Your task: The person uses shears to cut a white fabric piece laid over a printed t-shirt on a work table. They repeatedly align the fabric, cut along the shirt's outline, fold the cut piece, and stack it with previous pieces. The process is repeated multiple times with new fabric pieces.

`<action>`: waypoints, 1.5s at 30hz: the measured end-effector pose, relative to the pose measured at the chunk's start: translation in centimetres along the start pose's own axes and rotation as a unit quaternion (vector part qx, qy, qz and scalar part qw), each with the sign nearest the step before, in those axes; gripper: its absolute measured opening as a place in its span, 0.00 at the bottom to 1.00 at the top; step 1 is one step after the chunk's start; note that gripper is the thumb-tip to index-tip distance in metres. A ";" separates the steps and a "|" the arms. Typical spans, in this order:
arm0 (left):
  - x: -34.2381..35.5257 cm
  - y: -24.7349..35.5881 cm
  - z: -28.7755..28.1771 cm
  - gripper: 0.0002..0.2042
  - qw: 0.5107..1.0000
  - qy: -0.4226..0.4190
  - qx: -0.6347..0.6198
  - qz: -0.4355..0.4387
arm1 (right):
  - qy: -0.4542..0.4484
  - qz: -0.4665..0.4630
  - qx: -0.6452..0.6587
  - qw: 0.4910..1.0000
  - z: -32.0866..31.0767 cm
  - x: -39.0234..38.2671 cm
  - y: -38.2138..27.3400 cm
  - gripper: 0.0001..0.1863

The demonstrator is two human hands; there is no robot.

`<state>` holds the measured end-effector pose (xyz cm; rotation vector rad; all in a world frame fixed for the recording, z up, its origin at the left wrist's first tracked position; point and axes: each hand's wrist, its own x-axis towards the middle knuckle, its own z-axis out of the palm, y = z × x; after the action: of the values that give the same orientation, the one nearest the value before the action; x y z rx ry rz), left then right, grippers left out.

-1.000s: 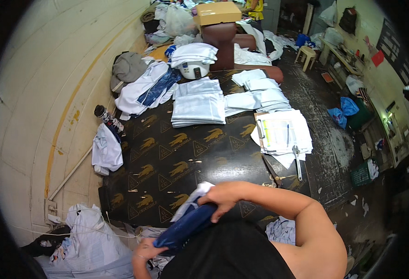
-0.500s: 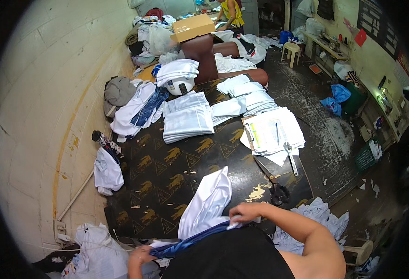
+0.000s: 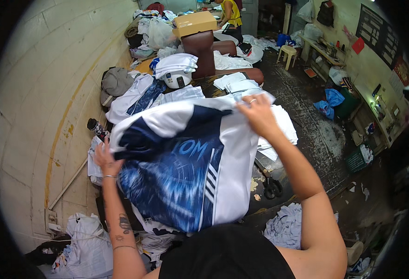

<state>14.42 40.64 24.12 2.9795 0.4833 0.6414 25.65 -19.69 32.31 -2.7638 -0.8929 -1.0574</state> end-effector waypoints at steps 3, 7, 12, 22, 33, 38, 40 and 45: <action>-6.0 5.2 8.5 0.51 0.986 -0.138 -0.012 0.089 | -0.161 -0.045 0.140 0.976 11.3 -7.9 -8.8 0.39; -19.6 3.8 14.0 0.46 0.917 -0.387 0.015 -0.094 | -0.431 0.016 0.146 0.890 11.5 -25.1 -18.6 0.41; -30.9 -1.1 8.7 0.50 0.890 -0.356 0.087 -0.272 | -0.424 0.125 0.249 0.862 0.8 -37.5 -20.8 0.41; -3.6 -2.6 19.1 0.49 0.953 -0.262 -0.146 -0.027 | -0.313 -0.037 -0.089 0.945 25.4 -10.0 -3.8 0.41; -12.3 -4.2 17.4 0.45 0.941 -0.291 0.036 -0.171 | -0.425 0.019 0.180 0.887 8.0 -27.8 -15.7 0.47; -17.3 -10.1 17.6 0.43 0.959 -0.259 0.050 -0.104 | -0.430 0.256 0.073 0.863 3.4 -33.4 -7.2 0.39; -16.2 -8.6 17.5 0.42 0.955 -0.193 0.163 -0.158 | -0.514 0.269 0.056 0.813 3.1 -33.4 -5.0 0.40; -16.3 8.4 15.8 0.20 0.960 -0.030 -0.221 -0.172 | -0.426 0.177 0.080 0.883 4.3 -33.9 -4.5 0.36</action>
<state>9.22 27.73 4.32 2.4105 0.7213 0.5378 5.49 -31.87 7.14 -3.0324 -0.4164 0.3280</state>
